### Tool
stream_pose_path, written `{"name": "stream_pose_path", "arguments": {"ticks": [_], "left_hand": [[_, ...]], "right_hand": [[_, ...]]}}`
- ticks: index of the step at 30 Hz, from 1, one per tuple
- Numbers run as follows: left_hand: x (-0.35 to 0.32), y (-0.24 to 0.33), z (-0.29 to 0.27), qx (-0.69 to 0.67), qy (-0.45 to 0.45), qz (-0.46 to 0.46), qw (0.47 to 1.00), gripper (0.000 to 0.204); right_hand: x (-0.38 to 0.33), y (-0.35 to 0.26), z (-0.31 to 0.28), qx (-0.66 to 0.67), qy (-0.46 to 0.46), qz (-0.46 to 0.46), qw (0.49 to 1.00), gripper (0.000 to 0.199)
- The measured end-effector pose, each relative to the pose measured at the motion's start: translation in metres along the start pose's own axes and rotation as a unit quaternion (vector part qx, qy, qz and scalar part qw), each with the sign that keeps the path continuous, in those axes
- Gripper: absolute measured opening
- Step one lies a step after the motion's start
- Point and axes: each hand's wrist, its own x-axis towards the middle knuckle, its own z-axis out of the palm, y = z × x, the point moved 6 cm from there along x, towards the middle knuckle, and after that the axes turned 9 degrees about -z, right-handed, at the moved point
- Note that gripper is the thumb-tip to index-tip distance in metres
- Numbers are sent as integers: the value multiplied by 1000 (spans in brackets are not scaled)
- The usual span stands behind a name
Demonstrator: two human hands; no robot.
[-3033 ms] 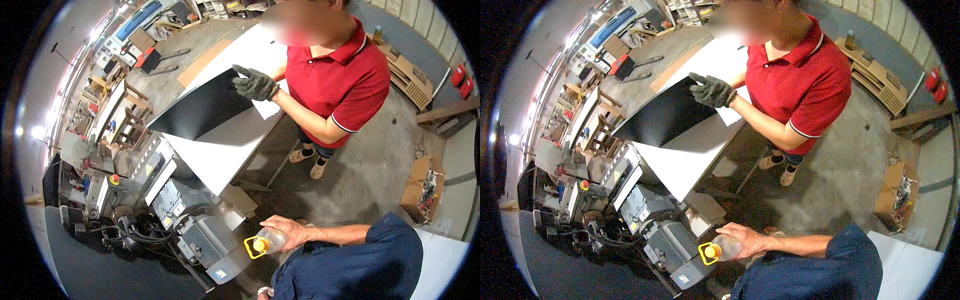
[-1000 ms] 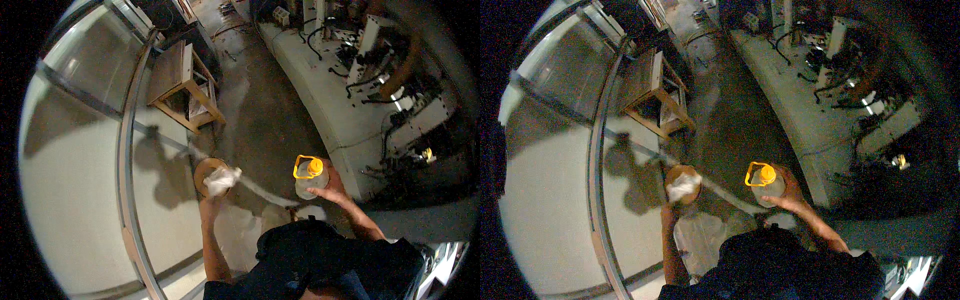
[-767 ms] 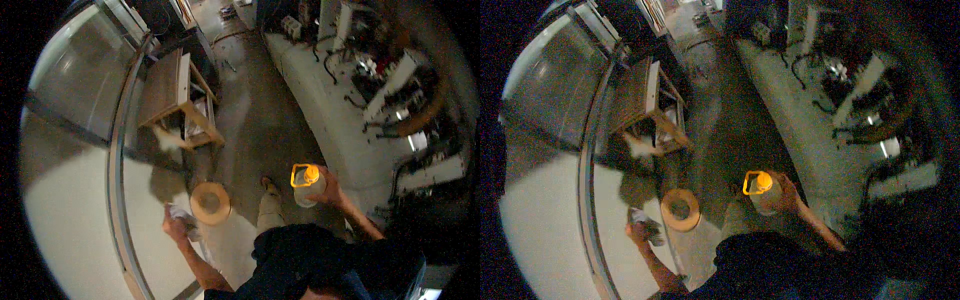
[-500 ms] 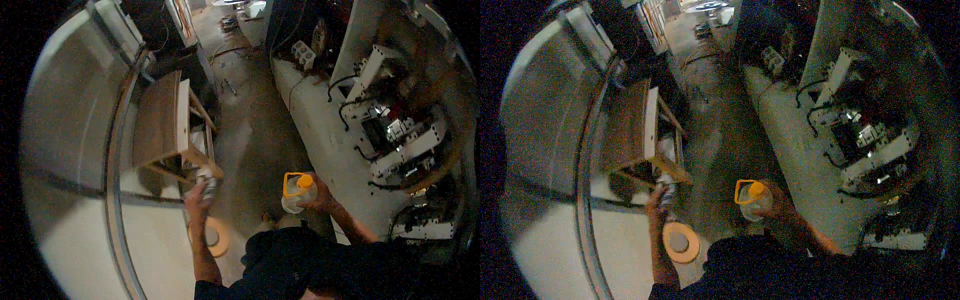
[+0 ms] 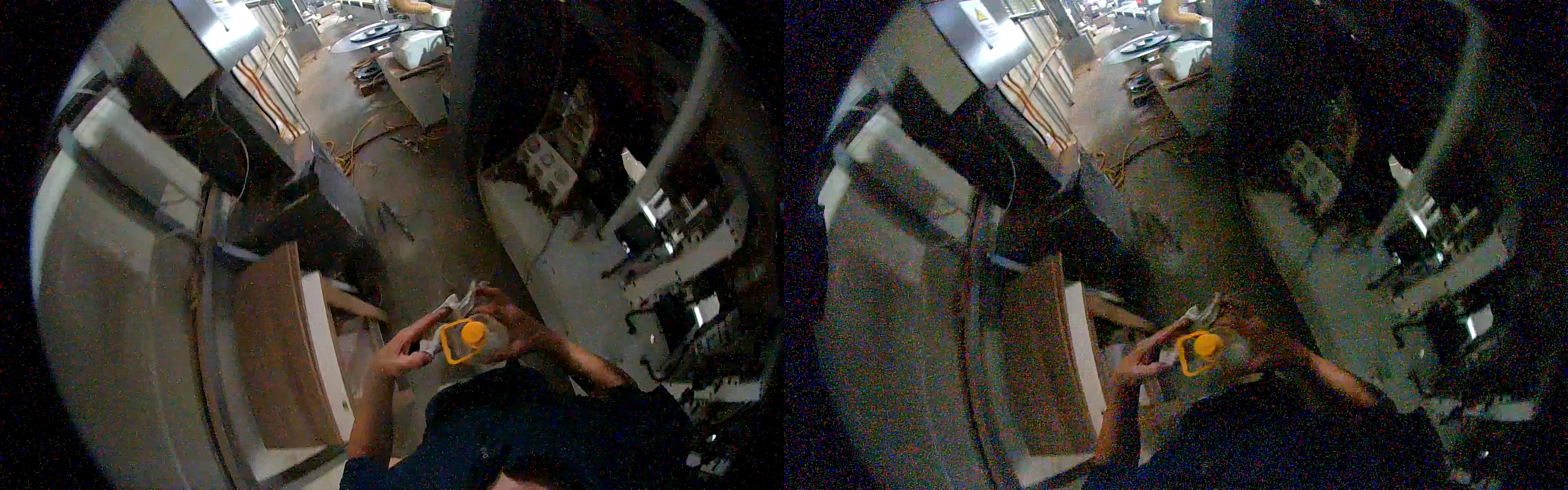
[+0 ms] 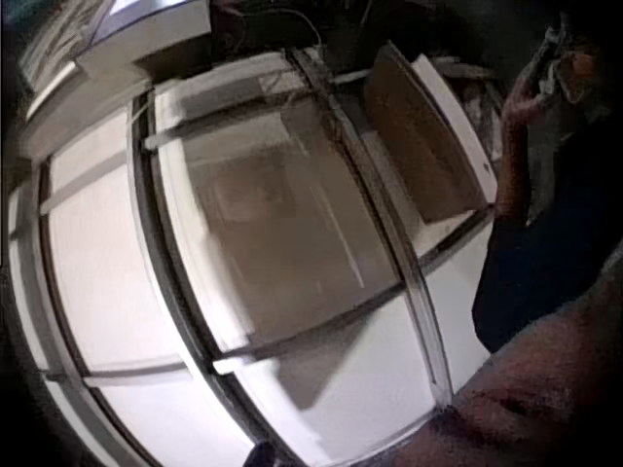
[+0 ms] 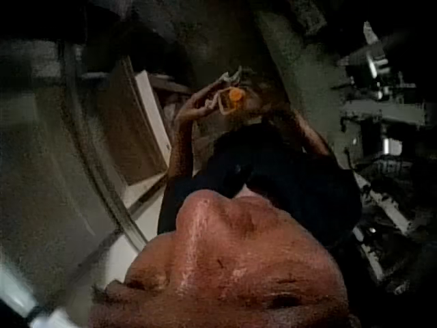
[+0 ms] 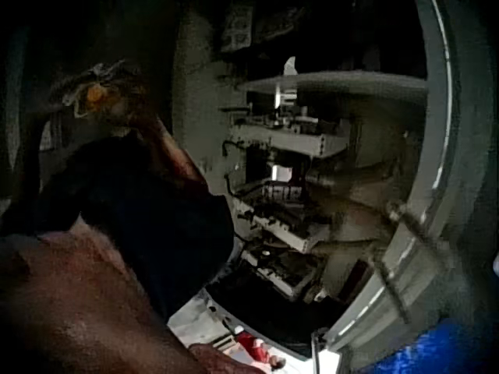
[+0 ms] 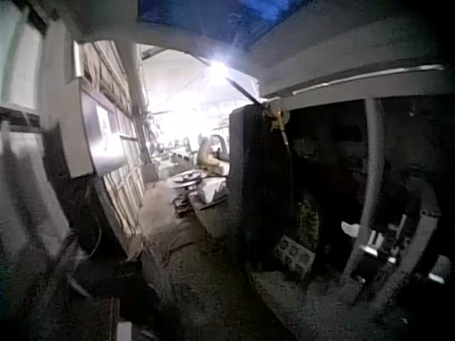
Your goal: The person applies a liquid from a bottle to a cloth and uses it to wipe and clean various internal components of an industrial machine, including rollers and metal guides, then uses a wrench to tighten a bolt.
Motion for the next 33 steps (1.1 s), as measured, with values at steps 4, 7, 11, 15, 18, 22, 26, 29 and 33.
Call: {"name": "stream_pose_path", "arguments": {"ticks": [4, 7, 11, 15, 18, 22, 26, 29, 33], "left_hand": [[73, 26, -127, -57, 71, -34, 995, 88], [142, 10, -240, -13, 169, -75, 983, 65], [234, 17, -377, 52, 186, -132, 972, 44], [324, 58, -528, 94, 165, -39, 981, 50], [401, 130, -615, -59, 166, -129, 976, 63], [502, 148, -713, 120, -3, -121, 985, 73], [606, 172, -814, 202, -20, -68, 977, 78], [673, 191, -903, 218, 26, -40, 975, 74], [725, 187, -1046, 170, 56, -73, 981, 70]], "right_hand": [[124, 107, -51, -1, -67, -6, 998, 92], [208, 192, -82, -7, -100, 19, 995, 92], [304, 316, -117, 46, -44, 19, 998, 90], [434, 413, -163, 61, -13, 76, 995, 89], [522, 465, -202, -7, 44, 47, 998, 88], [600, 531, -264, -7, 60, 46, 997, 88], [670, 617, -308, 39, 25, 30, 998, 86], [731, 708, -332, 72, 14, 37, 997, 90], [838, 830, -365, 132, -21, 87, 987, 94]]}}
